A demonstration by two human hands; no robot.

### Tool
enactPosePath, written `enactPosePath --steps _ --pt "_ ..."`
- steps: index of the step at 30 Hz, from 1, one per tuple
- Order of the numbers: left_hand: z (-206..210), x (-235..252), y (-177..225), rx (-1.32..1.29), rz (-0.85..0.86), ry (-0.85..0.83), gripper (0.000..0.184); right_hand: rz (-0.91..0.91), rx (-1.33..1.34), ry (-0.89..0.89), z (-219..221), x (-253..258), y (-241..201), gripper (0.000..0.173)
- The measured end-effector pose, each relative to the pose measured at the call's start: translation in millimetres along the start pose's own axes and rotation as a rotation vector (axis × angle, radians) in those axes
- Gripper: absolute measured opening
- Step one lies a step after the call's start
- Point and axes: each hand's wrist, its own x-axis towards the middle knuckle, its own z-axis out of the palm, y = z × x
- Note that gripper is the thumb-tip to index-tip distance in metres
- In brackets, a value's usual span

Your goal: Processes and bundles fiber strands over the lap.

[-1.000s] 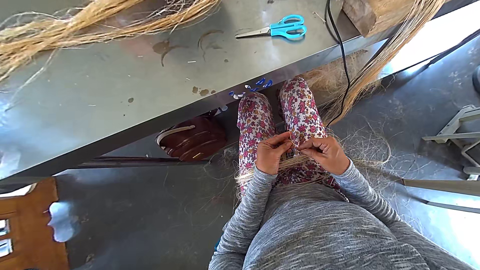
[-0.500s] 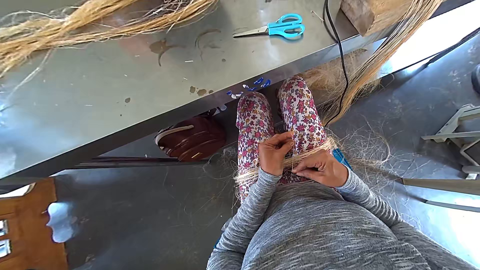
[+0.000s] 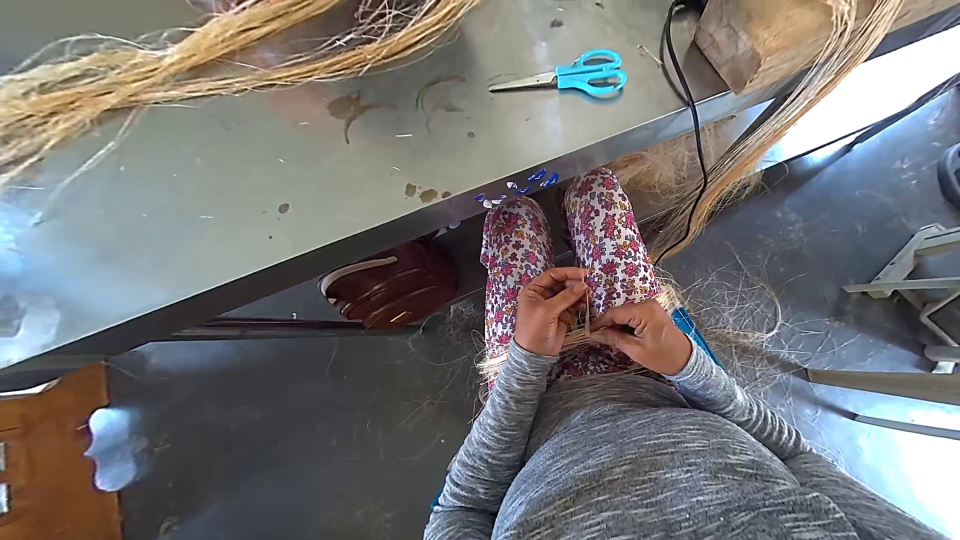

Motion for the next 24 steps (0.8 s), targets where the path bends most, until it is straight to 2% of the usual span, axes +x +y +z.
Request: enactPosePath --steps 4,7,9,12,15,20,24 --pt "-3.8 -1.3 7.2 0.045 0.051 -0.067 0.030 0.026 -0.022 0.209 -10.8 9.5 -7.0 0.031" --pt "-2.0 -4.7 9.9 0.194 0.147 -0.088 0.037 0.041 0.109 0.311 -14.2 23.0 -9.1 0.021" --pt "-0.5 -5.7 11.6 0.194 0.152 -0.112 0.041 0.102 0.275 0.259 -14.9 30.6 -13.2 0.014" --pt "1.8 -4.9 14.5 0.112 0.066 -0.119 0.043 0.173 0.562 0.145 -13.8 39.9 -12.2 0.015" --pt "2.0 -2.7 15.1 0.039 0.023 -0.111 0.044 0.138 0.616 0.162 -7.5 44.9 -8.3 0.012" --pt "1.4 2.4 11.4 -0.056 0.045 -0.055 0.043 0.080 0.642 0.222 -0.4 49.3 -4.8 0.012" --pt "7.6 2.0 8.2 -0.006 0.070 -0.014 0.042 0.065 0.829 0.239 7.3 53.4 -1.9 0.008"
